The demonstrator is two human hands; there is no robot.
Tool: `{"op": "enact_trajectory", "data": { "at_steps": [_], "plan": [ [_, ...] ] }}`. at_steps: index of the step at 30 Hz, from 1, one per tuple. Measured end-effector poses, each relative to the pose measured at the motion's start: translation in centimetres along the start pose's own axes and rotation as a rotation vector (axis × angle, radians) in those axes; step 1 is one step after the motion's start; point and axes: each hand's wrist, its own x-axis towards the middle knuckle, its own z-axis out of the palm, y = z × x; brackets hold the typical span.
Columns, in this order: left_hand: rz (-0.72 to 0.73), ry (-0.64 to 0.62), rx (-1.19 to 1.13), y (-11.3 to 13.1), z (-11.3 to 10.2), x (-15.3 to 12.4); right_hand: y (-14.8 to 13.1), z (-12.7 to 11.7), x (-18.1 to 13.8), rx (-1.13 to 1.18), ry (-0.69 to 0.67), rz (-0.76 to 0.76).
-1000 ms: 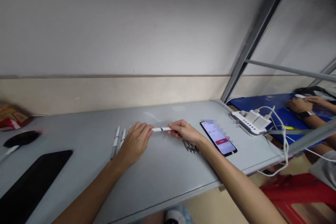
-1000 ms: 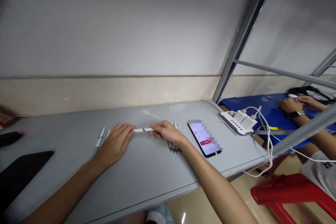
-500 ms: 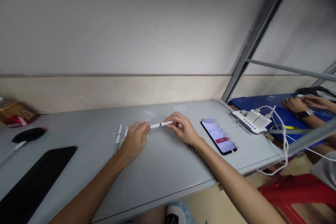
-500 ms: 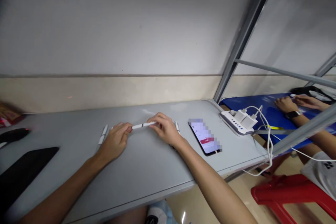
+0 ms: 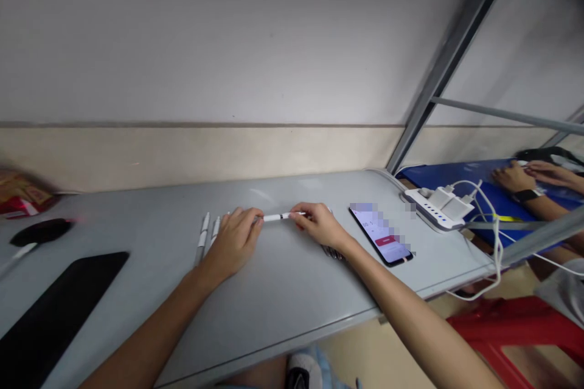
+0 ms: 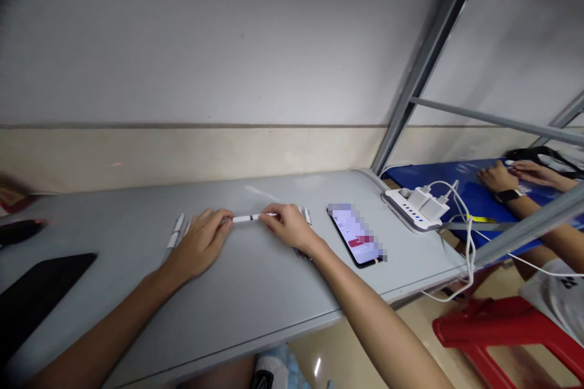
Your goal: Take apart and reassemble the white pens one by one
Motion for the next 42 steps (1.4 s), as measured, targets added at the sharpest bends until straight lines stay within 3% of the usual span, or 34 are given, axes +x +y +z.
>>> {"op": "enact_trajectory", "data": {
  "at_steps": [11,15,22,30,42],
  "plan": [
    [0.016,-0.031,0.015,0.1,0.2,-0.1,-0.1,-0.2,0.0,-0.035,0.074,-0.066],
    [0.026,-0.057,0.003,-0.2,0.6,-0.2,-0.2,-0.1,0.0,-0.073,0.011,-0.031],
    [0.031,-0.082,0.017,-0.5,0.8,-0.3,0.7,0.1,0.0,-0.221,0.084,-0.242],
    [0.024,-0.034,-0.05,-0.2,0.0,-0.2,1.5,-0.8,0.3,-0.34,0.148,-0.18],
    [0.007,-0.049,0.009,-0.5,0.1,0.0,2.6,-2.4,0.0,-0.476,0.078,-0.168]
  ]
}}
